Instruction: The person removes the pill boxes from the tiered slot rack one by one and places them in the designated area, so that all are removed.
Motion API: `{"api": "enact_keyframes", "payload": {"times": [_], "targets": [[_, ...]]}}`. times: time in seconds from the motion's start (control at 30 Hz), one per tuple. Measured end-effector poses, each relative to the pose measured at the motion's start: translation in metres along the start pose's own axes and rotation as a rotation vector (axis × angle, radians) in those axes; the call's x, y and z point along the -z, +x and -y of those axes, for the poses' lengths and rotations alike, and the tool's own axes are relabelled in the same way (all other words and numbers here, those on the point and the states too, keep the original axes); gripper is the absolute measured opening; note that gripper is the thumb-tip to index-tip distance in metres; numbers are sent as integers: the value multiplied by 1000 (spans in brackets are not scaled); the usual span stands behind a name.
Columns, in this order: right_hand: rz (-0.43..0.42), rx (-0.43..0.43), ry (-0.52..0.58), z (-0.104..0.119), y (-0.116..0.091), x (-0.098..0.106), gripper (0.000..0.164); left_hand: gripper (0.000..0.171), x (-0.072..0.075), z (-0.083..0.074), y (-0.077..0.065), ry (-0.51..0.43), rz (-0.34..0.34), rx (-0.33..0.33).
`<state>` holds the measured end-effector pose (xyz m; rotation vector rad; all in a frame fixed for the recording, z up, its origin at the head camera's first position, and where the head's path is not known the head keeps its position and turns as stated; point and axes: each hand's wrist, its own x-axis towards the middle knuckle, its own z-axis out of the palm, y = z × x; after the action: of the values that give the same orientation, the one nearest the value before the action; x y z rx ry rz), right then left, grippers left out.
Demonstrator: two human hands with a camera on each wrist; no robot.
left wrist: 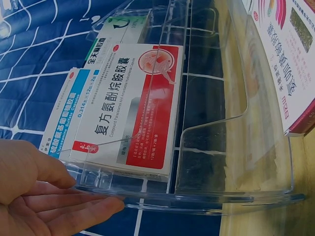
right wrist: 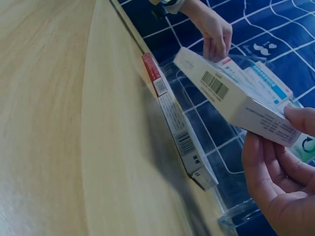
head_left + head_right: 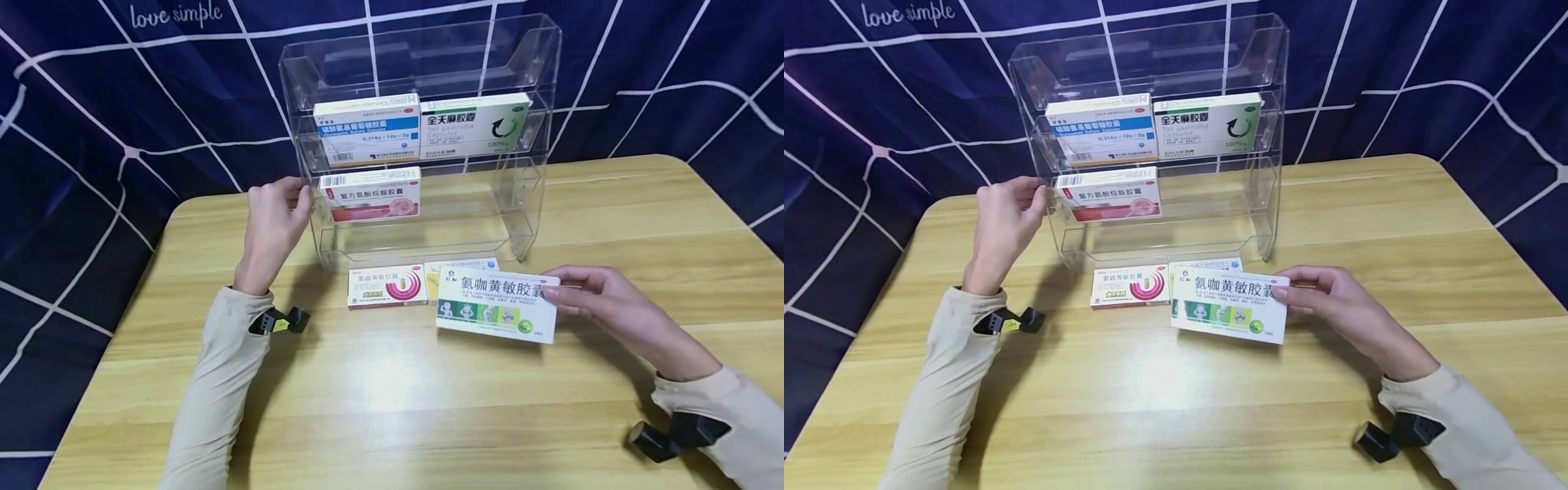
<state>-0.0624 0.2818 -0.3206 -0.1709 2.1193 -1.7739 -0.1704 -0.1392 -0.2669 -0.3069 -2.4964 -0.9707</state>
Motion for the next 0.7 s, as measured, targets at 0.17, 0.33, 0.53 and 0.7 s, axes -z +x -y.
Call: {"api": "enact_keyframes", "payload": {"times": [0.17,0.33,0.53,0.7], "targets": [[-7,-54,-6,-4,1,-2,20,23,-1,1,0,-4,-1,2],[49,-35,93,-10,4,-3,21,23,-1,1,1,-9,-4,3],[101,-34,96,-16,9,-1,22,23,0,0,1,-13,-4,5],[176,-56,112,-19,11,1,24,23,0,0,2,-6,-4,3]]}}
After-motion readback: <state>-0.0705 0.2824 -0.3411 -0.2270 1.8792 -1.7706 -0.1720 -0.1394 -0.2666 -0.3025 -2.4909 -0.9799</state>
